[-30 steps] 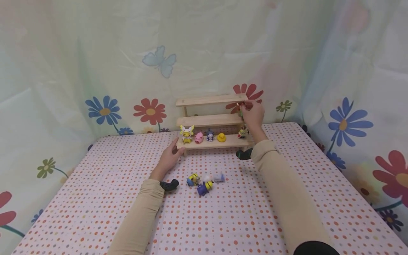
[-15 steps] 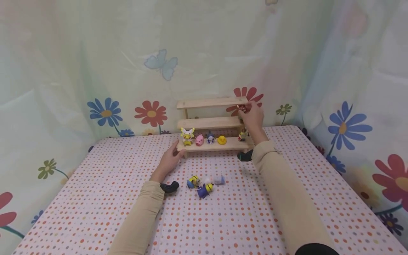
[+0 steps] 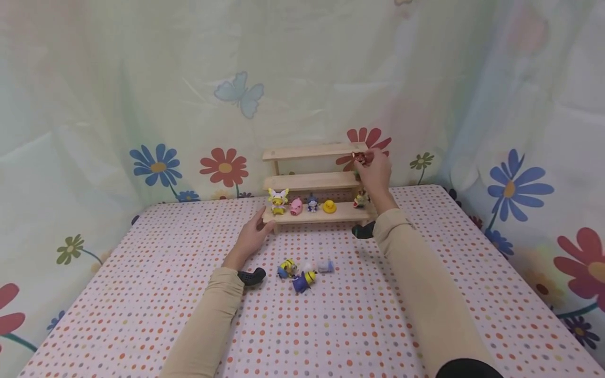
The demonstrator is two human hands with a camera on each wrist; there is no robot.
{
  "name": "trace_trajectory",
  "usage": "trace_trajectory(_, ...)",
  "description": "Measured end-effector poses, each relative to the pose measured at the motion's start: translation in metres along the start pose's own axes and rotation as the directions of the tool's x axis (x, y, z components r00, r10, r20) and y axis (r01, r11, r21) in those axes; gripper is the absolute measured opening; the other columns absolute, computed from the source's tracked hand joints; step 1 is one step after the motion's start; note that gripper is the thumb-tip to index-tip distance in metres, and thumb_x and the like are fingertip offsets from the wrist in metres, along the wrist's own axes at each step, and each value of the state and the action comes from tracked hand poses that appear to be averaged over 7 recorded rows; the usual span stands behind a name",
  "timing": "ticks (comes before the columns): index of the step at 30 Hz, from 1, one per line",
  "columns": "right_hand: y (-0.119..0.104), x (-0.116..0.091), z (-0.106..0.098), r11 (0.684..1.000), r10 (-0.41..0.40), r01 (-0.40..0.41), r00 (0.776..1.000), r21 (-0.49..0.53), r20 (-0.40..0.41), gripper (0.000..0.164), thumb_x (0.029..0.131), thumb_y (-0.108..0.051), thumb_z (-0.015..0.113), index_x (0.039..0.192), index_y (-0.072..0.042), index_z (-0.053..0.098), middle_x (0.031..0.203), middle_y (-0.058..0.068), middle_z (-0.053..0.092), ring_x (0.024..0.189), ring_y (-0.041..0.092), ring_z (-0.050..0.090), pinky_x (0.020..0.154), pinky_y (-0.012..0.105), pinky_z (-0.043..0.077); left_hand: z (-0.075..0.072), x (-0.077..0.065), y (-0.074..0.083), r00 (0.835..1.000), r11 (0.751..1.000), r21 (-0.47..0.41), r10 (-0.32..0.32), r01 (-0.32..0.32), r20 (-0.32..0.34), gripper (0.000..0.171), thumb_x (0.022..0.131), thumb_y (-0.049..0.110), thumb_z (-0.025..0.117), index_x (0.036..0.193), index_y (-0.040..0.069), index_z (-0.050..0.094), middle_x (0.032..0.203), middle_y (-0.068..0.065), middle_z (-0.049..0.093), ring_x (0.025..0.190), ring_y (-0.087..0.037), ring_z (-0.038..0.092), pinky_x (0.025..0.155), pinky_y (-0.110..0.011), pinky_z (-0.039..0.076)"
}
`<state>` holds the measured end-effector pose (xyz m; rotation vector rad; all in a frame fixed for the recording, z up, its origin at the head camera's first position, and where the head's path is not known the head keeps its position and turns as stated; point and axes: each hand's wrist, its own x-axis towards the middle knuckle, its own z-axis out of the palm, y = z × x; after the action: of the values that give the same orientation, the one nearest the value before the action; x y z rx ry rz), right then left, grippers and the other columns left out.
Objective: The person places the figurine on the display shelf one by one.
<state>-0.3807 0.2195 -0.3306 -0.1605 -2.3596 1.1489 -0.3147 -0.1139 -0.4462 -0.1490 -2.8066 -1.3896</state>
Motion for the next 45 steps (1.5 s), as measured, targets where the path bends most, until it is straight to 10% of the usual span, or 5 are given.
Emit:
trace_trajectory(28,-0.013,-0.016,-0.049,0.994,-0.005,0.006,1.000,-0.105,0.004,0.056,0.090,-0.033,0.063,0.134,-0.004,0.044,0.125,0.021,0.050,0.114,0.036,0.047,0.094,0.051,0.041,0.013,0.010,0.008,0.998,0.999,-0.027,0.033,-0.031,0.056,0.081,0.089,0.065,0.047,0.153,0.022,0.023,0.140,-0.015,0.051,0.128,-0.028,0.050,0.108,-0.046,0.037)
trace_trajectory(45,-0.087,-0.079,-0.036,0.968,-0.158,0.142,0.985,0.207,0.065,0.042,0.093,-0.019,0.058,0.131,-0.006,0.049,0.116,0.015,0.055,0.105,0.024,0.053,0.090,0.036,0.048,-0.015,0.028,0.010,0.998,0.998,-0.030,0.063,-0.062,0.006,0.081,0.089,0.065,0.047,0.152,0.019,0.024,0.131,-0.014,0.058,0.123,-0.028,0.054,0.106,-0.046,0.040)
